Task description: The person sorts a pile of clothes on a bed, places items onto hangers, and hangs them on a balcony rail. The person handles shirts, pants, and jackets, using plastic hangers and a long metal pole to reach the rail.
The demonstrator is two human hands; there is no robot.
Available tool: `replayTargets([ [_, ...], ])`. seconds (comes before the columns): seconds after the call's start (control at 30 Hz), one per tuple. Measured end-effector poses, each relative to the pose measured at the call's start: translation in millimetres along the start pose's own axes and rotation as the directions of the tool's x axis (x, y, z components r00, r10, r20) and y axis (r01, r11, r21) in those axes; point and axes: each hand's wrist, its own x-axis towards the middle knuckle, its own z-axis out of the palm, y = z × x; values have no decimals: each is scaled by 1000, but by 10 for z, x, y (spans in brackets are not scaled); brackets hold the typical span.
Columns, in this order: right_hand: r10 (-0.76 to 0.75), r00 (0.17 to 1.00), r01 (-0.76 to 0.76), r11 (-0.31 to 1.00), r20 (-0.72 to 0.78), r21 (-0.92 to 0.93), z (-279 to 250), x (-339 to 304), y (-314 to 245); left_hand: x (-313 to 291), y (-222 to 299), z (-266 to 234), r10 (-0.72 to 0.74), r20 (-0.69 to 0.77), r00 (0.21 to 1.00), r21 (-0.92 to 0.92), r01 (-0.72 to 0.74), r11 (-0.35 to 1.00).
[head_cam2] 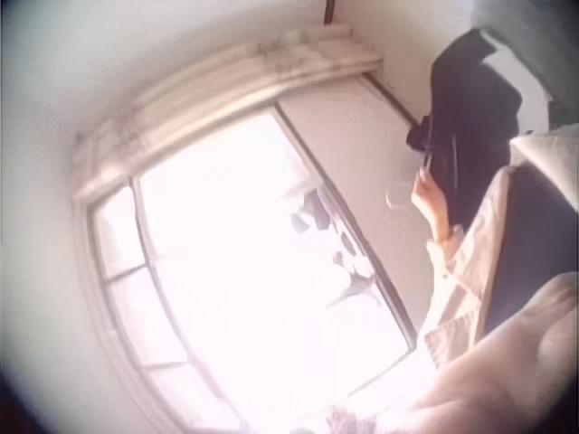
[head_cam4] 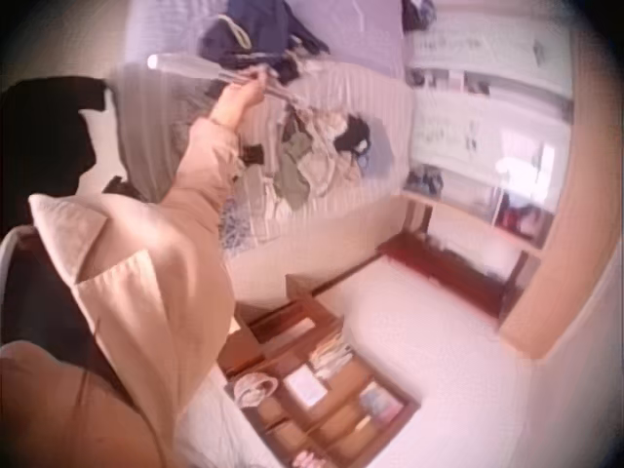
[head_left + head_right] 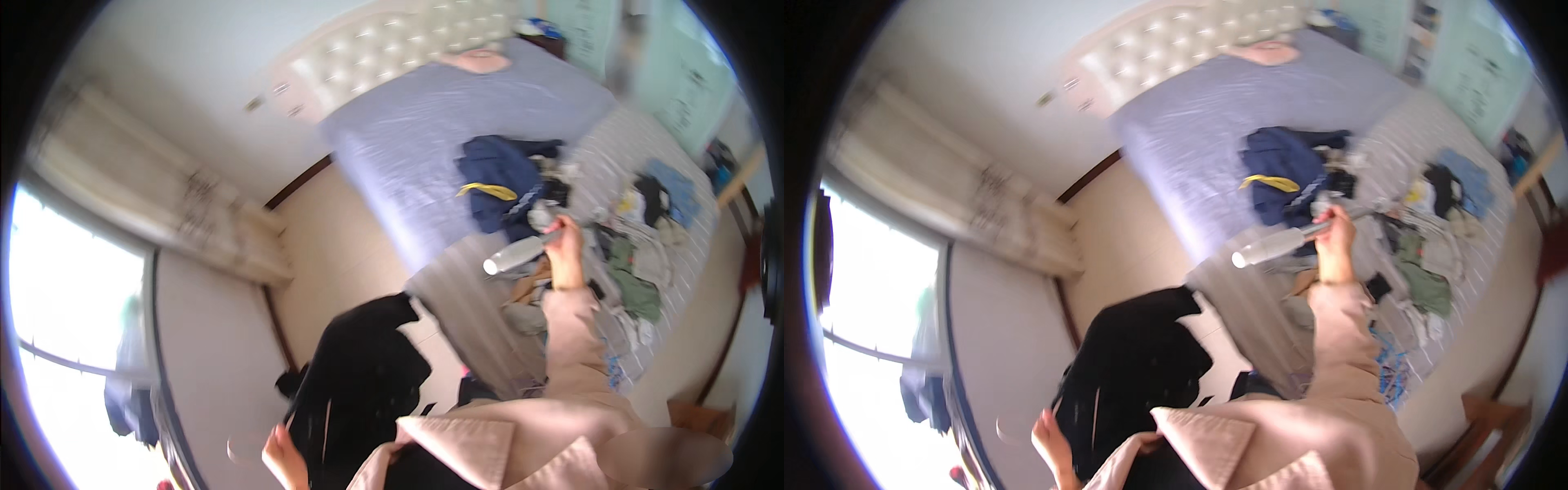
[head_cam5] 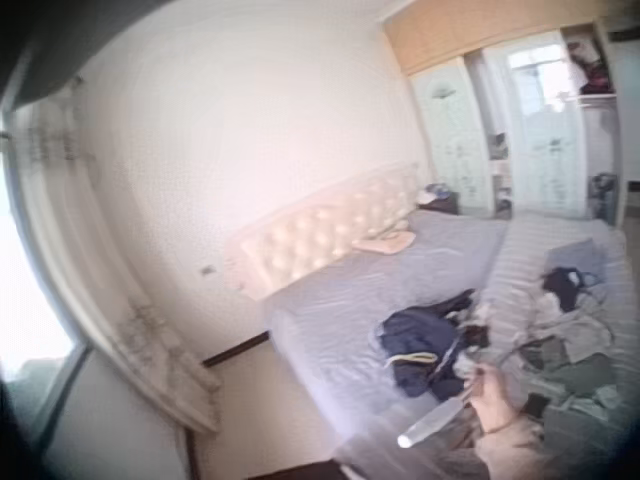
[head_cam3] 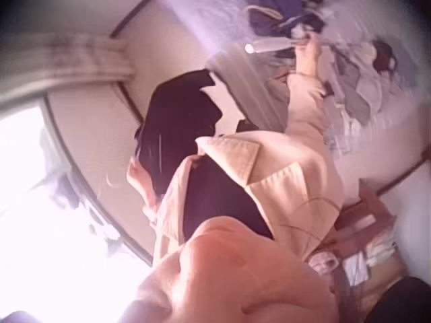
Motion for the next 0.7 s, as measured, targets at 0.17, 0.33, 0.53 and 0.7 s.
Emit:
replayTargets([
  [0.17,52,996,-68,975,-78,-213,176,-1663,493,40,-511,-457,36,-170,985,-42,-44,998],
  [0.33,-11,984,109,826,177,-553,-57,-2588,736,-16,-1076,-1124,1,-284,959,-147,-45,988],
  [0.53,-28,943,233,769,332,-596,-599,-2723,890,426,-1202,-1645,172,-398,901,-96,-227,969],
  [0.7,77,886,280,698,458,-659,-1020,-3189,982,772,-1089,-2355,121,-466,876,-20,-147,989],
])
